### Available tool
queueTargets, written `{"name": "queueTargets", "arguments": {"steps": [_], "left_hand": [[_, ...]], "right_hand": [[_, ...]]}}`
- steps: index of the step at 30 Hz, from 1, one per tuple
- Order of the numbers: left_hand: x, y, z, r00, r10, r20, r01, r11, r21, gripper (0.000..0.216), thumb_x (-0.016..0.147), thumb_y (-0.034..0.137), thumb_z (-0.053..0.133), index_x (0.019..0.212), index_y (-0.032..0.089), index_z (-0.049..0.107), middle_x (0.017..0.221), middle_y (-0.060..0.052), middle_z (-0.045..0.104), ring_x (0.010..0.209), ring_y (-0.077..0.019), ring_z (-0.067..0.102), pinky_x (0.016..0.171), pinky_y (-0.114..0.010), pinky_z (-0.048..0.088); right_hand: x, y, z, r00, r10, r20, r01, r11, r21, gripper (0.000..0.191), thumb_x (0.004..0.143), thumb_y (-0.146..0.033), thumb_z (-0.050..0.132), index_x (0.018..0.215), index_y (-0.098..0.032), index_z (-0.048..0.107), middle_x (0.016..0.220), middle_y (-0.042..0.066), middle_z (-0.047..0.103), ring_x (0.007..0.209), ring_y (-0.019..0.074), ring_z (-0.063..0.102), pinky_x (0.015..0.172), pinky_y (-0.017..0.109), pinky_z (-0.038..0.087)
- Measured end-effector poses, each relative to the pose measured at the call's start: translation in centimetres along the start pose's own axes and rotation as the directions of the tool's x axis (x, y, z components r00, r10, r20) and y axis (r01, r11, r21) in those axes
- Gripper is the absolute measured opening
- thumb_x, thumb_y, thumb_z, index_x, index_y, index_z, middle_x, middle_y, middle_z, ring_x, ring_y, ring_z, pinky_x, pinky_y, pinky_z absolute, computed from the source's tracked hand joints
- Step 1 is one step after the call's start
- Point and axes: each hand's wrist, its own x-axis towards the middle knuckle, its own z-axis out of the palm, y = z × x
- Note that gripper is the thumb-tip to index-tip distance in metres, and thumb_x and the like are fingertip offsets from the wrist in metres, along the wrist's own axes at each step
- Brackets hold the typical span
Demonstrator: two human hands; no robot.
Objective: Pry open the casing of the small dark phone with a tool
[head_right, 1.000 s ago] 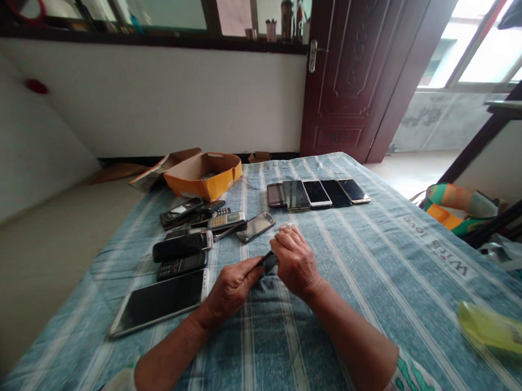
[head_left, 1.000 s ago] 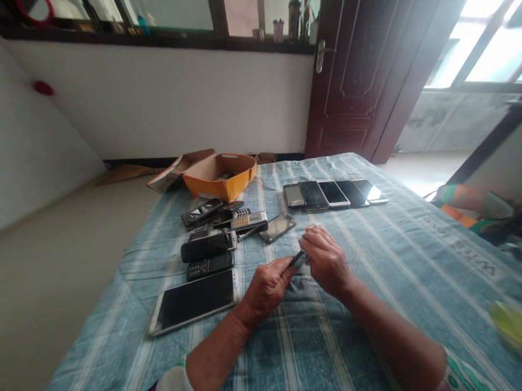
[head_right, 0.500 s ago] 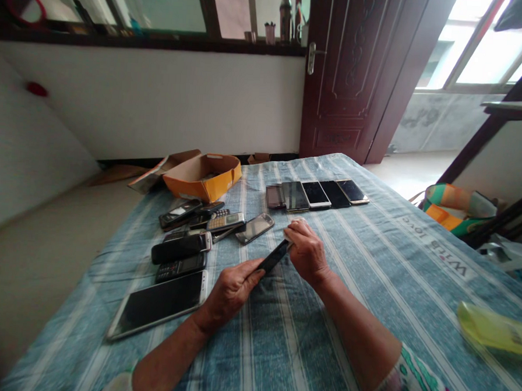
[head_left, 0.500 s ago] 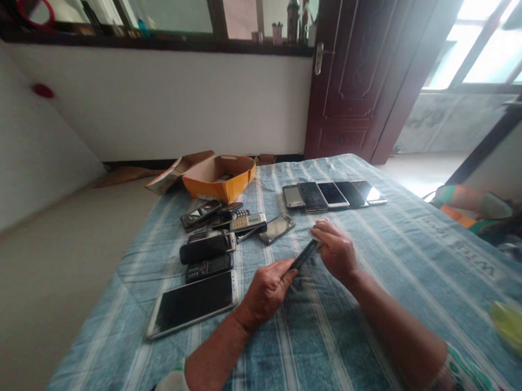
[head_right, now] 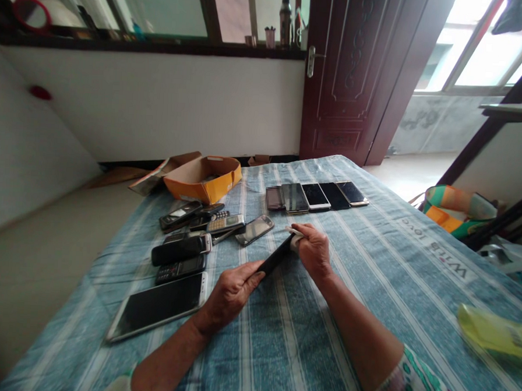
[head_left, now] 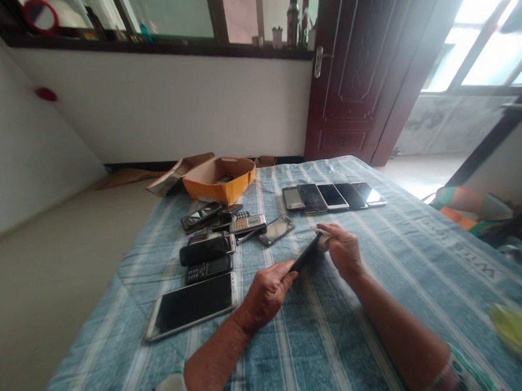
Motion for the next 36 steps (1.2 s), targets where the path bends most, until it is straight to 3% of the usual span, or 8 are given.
{"name": "queueTargets", "arguments": {"steps": [2,5,10,15,23,32,36], "left_hand": [[0.0,-0.1,0.0,1.0,-0.006,-0.001,0.006,1.0,-0.012,0.028,0.094,0.025,0.046,0.111,0.017,0.066,0.095,-0.007,0.072,0.086,-0.0187,0.068,0.078,-0.028,0.054],[0.0,-0.1,0.0,1.0,-0.015,-0.001,0.015,1.0,-0.018,0.027,0.094,0.025,0.045,0.109,0.017,0.066,0.094,-0.006,0.072,0.086,-0.019,0.067,0.077,-0.028,0.054],[-0.1,0.2,-0.1,0.999,-0.04,0.022,0.04,0.999,0.003,0.027,0.094,0.025,0.044,0.107,0.015,0.066,0.089,-0.007,0.071,0.081,-0.0184,0.067,0.072,-0.027,0.053],[-0.1,0.2,-0.1,0.999,-0.047,0.024,0.047,0.999,-0.019,0.026,0.094,0.024,0.045,0.107,0.016,0.065,0.094,-0.007,0.071,0.085,-0.0185,0.067,0.075,-0.026,0.052],[-0.1,0.1,0.0,0.998,-0.067,-0.002,0.067,0.997,-0.041,0.026,0.095,0.029,0.044,0.097,0.015,0.065,0.082,-0.004,0.068,0.075,-0.0167,0.065,0.07,-0.025,0.051],[-0.2,-0.1,0.0,0.999,-0.04,0.017,0.041,0.998,-0.053,0.026,0.095,0.031,0.042,0.098,0.015,0.063,0.082,-0.004,0.066,0.075,-0.0166,0.062,0.07,-0.026,0.051],[-0.3,-0.1,0.2,0.997,-0.071,-0.019,0.07,0.997,-0.04,0.029,0.095,0.032,0.041,0.084,0.015,0.062,0.072,-0.002,0.062,0.065,-0.0139,0.057,0.064,-0.024,0.049]], "right_hand": [[-0.3,0.1,0.2,0.988,-0.155,0.008,0.154,0.978,-0.139,0.04,0.066,-0.011,0.044,0.091,-0.02,0.074,0.096,0.004,0.069,0.09,0.0191,0.064,0.084,0.031,0.05],[-0.8,0.1,0.4,0.929,-0.366,0.061,0.367,0.883,-0.293,0.041,0.07,-0.005,0.042,0.095,-0.019,0.071,0.101,0.007,0.068,0.097,0.0203,0.063,0.089,0.033,0.051],[-1.3,-0.2,0.7,0.819,-0.552,0.157,0.565,0.73,-0.384,0.042,0.077,0.0,0.037,0.098,-0.017,0.068,0.101,0.01,0.065,0.114,0.0243,0.055,0.104,0.044,0.041],[-1.5,-0.9,0.7,0.755,-0.62,0.214,0.645,0.642,-0.414,0.036,0.086,-0.003,0.035,0.095,-0.015,0.067,0.097,0.012,0.065,0.112,0.0256,0.055,0.101,0.047,0.044],[-3.3,-3.2,1.9,0.67,-0.669,0.322,0.742,0.597,-0.305,0.03,0.09,-0.005,0.036,0.093,-0.012,0.065,0.092,0.013,0.064,0.109,0.0249,0.056,0.098,0.044,0.046],[-3.5,-3.7,2.0,0.681,-0.655,0.329,0.732,0.627,-0.267,0.03,0.089,-0.005,0.037,0.087,-0.017,0.064,0.089,0.009,0.064,0.101,0.0227,0.059,0.097,0.044,0.046],[-4.3,-3.9,2.4,0.655,-0.666,0.358,0.753,0.618,-0.226,0.028,0.089,-0.007,0.039,0.093,-0.016,0.064,0.09,0.009,0.064,0.102,0.0231,0.06,0.099,0.045,0.045]]}}
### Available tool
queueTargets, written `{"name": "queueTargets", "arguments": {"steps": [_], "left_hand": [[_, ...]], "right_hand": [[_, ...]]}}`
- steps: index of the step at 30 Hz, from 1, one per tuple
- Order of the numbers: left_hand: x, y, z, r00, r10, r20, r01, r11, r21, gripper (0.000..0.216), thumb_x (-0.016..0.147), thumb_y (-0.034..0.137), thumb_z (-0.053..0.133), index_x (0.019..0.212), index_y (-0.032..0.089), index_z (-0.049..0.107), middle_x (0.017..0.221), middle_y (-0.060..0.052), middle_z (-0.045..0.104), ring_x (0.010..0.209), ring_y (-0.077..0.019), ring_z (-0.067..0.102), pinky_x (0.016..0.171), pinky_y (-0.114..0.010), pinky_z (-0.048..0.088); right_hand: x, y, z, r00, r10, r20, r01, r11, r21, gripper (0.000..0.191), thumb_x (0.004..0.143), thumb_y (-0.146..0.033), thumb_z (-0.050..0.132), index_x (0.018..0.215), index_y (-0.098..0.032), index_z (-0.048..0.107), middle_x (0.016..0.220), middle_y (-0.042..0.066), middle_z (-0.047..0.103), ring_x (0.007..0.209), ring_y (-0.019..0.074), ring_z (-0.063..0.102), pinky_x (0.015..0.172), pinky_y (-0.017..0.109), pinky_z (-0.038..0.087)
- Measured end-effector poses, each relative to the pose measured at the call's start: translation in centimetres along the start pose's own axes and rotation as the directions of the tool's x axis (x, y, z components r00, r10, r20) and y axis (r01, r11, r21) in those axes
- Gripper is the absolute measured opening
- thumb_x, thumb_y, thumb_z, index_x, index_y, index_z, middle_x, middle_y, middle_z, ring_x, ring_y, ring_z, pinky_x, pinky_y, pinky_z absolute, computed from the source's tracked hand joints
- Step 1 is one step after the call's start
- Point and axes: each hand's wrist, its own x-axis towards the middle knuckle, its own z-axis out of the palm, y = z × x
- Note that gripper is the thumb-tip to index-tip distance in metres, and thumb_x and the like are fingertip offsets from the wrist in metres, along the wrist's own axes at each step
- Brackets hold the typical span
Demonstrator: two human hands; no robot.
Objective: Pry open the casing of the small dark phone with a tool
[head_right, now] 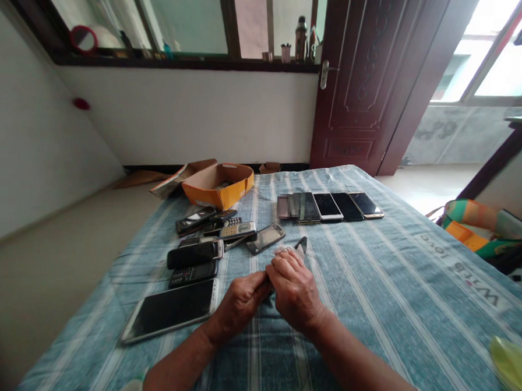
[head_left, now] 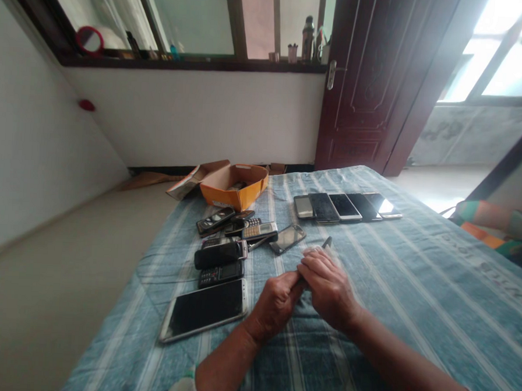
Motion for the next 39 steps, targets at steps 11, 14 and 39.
{"name": "queueTargets", "arguments": {"steps": [11,14,39], "left_hand": [[0.0,0.2,-0.1,0.997,0.048,0.057,-0.051,0.997,0.054,0.028,0.096,0.028,0.04,0.096,0.016,0.065,0.082,-0.004,0.067,0.075,-0.0167,0.063,0.07,-0.025,0.05],[0.0,0.1,0.0,0.996,0.058,0.07,-0.063,0.995,0.072,0.027,0.095,0.026,0.041,0.1,0.017,0.066,0.084,-0.005,0.068,0.078,-0.0171,0.064,0.071,-0.025,0.051],[-0.1,-0.2,0.1,0.998,0.053,0.037,-0.055,0.997,0.05,0.027,0.096,0.027,0.04,0.095,0.014,0.063,0.08,-0.005,0.066,0.073,-0.0161,0.062,0.067,-0.024,0.049]], "right_hand": [[-0.3,3.9,-0.8,0.995,0.093,-0.049,-0.095,0.994,-0.052,0.033,0.087,-0.005,0.038,0.09,-0.016,0.069,0.091,0.011,0.066,0.103,0.0241,0.059,0.097,0.046,0.047],[-0.9,5.4,-0.8,0.973,0.199,-0.113,-0.202,0.979,-0.009,0.035,0.081,-0.004,0.041,0.091,-0.019,0.071,0.095,0.009,0.068,0.104,0.0231,0.061,0.096,0.044,0.048],[-0.1,1.7,-0.2,1.0,0.02,-0.012,-0.02,0.999,-0.032,0.032,0.09,-0.006,0.036,0.086,-0.016,0.065,0.083,0.008,0.061,0.099,0.0218,0.058,0.098,0.045,0.044]]}}
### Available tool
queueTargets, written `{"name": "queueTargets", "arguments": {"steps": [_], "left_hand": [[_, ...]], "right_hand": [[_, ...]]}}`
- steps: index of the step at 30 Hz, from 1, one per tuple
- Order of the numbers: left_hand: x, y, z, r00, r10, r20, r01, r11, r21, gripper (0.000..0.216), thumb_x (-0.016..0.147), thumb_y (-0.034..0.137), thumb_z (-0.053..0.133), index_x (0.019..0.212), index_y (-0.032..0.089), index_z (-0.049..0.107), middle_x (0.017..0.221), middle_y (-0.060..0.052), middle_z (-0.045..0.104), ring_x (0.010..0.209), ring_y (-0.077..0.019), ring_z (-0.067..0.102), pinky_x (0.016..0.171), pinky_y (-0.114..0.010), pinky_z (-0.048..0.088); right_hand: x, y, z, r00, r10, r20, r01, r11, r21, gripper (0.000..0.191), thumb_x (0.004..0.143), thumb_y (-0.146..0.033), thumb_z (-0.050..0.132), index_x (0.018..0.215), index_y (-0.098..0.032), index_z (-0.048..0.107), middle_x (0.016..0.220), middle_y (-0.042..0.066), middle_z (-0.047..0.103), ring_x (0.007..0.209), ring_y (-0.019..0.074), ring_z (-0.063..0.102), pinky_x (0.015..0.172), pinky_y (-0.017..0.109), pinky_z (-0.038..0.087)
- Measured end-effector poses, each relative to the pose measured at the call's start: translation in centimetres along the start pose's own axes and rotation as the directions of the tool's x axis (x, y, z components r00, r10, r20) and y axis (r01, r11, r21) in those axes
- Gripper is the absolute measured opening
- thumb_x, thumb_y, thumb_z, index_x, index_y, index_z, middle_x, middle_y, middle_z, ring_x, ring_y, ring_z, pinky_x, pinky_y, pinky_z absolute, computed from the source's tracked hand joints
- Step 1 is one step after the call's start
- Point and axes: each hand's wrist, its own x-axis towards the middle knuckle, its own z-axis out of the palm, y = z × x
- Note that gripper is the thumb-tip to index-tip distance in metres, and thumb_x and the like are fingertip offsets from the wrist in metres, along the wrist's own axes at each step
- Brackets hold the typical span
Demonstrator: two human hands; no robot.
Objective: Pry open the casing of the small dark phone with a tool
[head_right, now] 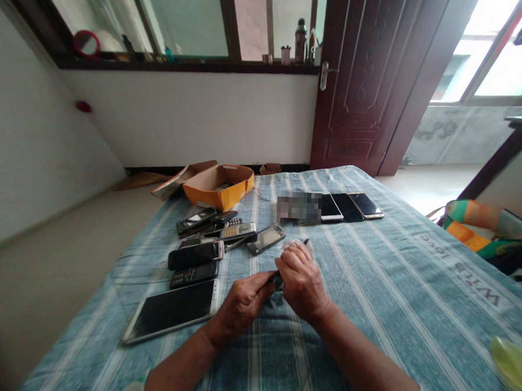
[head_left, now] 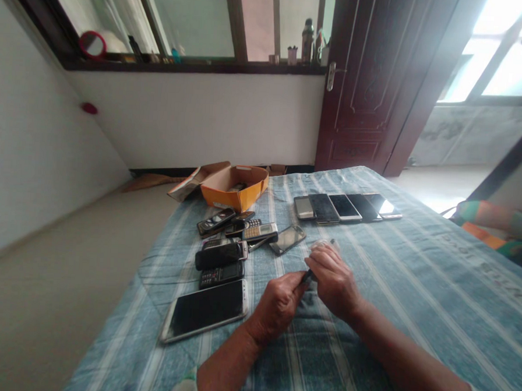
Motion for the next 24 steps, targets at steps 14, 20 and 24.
{"name": "queueTargets", "arguments": {"steps": [14,20,24], "left_hand": [[0.0,0.3,-0.2,0.999,0.02,0.026,-0.021,0.999,0.036,0.026,0.095,0.025,0.04,0.1,0.015,0.063,0.085,-0.006,0.067,0.078,-0.0173,0.063,0.071,-0.026,0.05],[0.0,0.0,0.0,1.0,-0.006,-0.011,0.006,1.0,-0.001,0.024,0.095,0.025,0.042,0.089,0.014,0.062,0.077,-0.004,0.063,0.071,-0.016,0.061,0.066,-0.025,0.049],[0.0,0.0,0.0,0.999,-0.016,-0.028,0.016,1.0,0.003,0.027,0.095,0.026,0.04,0.081,0.013,0.06,0.074,-0.004,0.062,0.068,-0.0156,0.06,0.063,-0.025,0.048]], "right_hand": [[0.1,2.3,-0.8,0.995,0.078,-0.069,-0.081,0.996,-0.043,0.033,0.09,-0.007,0.037,0.087,-0.015,0.069,0.084,0.01,0.063,0.098,0.0234,0.059,0.095,0.045,0.047],[0.4,-1.0,-0.2,1.0,-0.009,-0.008,0.01,1.0,0.024,0.031,0.09,-0.006,0.038,0.084,-0.016,0.066,0.082,0.008,0.062,0.094,0.0212,0.059,0.096,0.043,0.046],[0.5,-1.7,-0.2,0.999,-0.032,0.039,0.03,0.998,0.06,0.028,0.089,-0.005,0.039,0.085,-0.015,0.065,0.084,0.009,0.063,0.096,0.0218,0.059,0.097,0.043,0.045]]}}
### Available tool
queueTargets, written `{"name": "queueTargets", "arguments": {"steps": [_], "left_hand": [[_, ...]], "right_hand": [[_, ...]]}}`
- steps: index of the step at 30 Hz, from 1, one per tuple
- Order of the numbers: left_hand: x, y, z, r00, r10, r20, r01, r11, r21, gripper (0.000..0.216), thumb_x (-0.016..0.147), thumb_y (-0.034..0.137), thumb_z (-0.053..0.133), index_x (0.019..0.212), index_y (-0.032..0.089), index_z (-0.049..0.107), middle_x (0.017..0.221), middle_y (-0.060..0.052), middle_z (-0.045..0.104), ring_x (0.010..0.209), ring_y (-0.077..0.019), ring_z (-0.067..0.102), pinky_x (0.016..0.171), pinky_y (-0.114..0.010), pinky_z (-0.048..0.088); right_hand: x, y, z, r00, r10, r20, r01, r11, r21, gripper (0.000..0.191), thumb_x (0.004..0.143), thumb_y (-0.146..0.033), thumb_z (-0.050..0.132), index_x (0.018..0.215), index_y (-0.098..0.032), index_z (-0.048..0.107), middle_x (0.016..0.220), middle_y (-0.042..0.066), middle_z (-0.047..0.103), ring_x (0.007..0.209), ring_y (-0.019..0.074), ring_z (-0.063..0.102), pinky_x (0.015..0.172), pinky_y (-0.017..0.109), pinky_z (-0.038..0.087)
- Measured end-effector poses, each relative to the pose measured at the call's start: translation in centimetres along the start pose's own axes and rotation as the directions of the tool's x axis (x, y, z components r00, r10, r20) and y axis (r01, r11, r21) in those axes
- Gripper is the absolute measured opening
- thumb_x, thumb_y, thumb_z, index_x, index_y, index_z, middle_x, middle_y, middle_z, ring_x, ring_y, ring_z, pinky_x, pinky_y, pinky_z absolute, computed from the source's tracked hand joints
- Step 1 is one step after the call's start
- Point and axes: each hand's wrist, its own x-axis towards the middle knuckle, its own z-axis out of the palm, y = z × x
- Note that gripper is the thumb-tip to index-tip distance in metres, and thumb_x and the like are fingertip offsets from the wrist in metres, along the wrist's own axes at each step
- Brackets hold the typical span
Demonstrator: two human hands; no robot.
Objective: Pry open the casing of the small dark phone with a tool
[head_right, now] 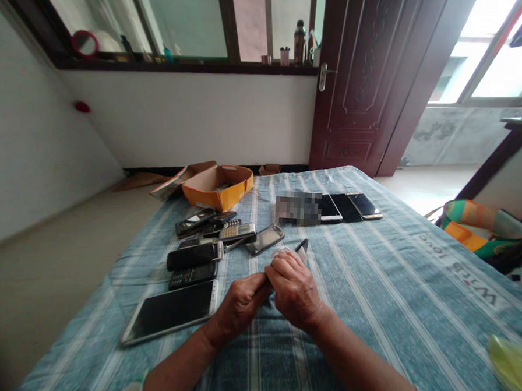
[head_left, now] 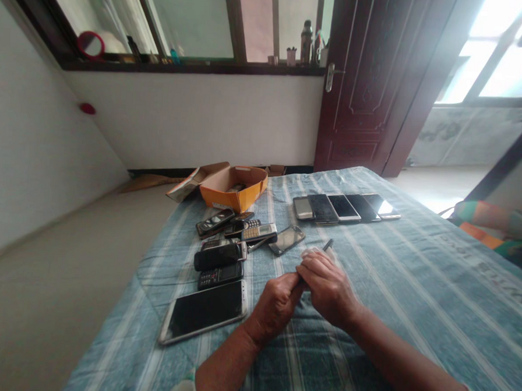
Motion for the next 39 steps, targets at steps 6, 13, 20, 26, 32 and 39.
{"name": "queueTargets", "arguments": {"steps": [6,13,20,26,32,39], "left_hand": [[0.1,0.3,-0.2,0.998,0.041,0.042,-0.041,0.999,0.006,0.024,0.095,0.024,0.041,0.1,0.014,0.063,0.086,-0.006,0.067,0.08,-0.0172,0.064,0.073,-0.025,0.05],[0.0,0.4,-0.1,0.996,0.066,0.061,-0.068,0.997,0.031,0.026,0.094,0.022,0.042,0.107,0.016,0.064,0.087,-0.007,0.068,0.083,-0.0184,0.065,0.076,-0.027,0.052],[0.0,0.6,-0.2,0.996,0.074,0.058,-0.077,0.996,0.048,0.027,0.095,0.022,0.04,0.105,0.015,0.064,0.083,-0.007,0.068,0.079,-0.0177,0.065,0.073,-0.026,0.053],[0.0,0.6,-0.3,0.997,0.046,0.058,-0.051,0.995,0.085,0.026,0.095,0.023,0.039,0.094,0.015,0.063,0.079,-0.006,0.066,0.074,-0.017,0.063,0.067,-0.024,0.051],[0.0,0.3,-0.2,0.997,0.054,0.05,-0.057,0.997,0.045,0.026,0.095,0.024,0.04,0.102,0.015,0.063,0.087,-0.007,0.068,0.081,-0.0178,0.065,0.072,-0.025,0.052],[0.0,0.8,-0.2,0.996,0.068,0.06,-0.073,0.994,0.085,0.025,0.094,0.021,0.041,0.097,0.015,0.064,0.081,-0.007,0.068,0.076,-0.0176,0.065,0.073,-0.026,0.053]], "right_hand": [[-0.2,2.7,-0.7,0.997,0.051,-0.056,-0.055,0.997,-0.059,0.031,0.09,-0.006,0.039,0.085,-0.016,0.068,0.084,0.009,0.064,0.095,0.0216,0.06,0.093,0.04,0.047],[-1.5,6.3,-1.0,0.936,0.323,-0.141,-0.323,0.946,0.019,0.036,0.079,-0.004,0.04,0.088,-0.019,0.071,0.091,0.007,0.068,0.093,0.0197,0.064,0.084,0.033,0.053],[-1.9,6.4,-0.7,0.91,0.396,-0.124,-0.402,0.915,-0.023,0.036,0.076,-0.004,0.04,0.089,-0.019,0.071,0.089,0.006,0.067,0.086,0.0182,0.065,0.079,0.029,0.053],[-1.0,4.3,-0.6,0.989,0.105,-0.099,-0.121,0.978,-0.167,0.032,0.088,-0.007,0.039,0.081,-0.016,0.069,0.082,0.01,0.062,0.095,0.0235,0.058,0.089,0.041,0.049],[-0.2,3.0,-0.9,0.998,0.049,-0.033,-0.053,0.99,-0.128,0.034,0.089,-0.007,0.038,0.078,-0.017,0.069,0.076,0.008,0.061,0.09,0.0214,0.058,0.092,0.042,0.047],[-1.3,5.8,-0.9,0.959,0.263,-0.1,-0.265,0.964,-0.003,0.034,0.082,-0.006,0.04,0.085,-0.018,0.071,0.086,0.007,0.067,0.091,0.0194,0.062,0.082,0.033,0.051]]}}
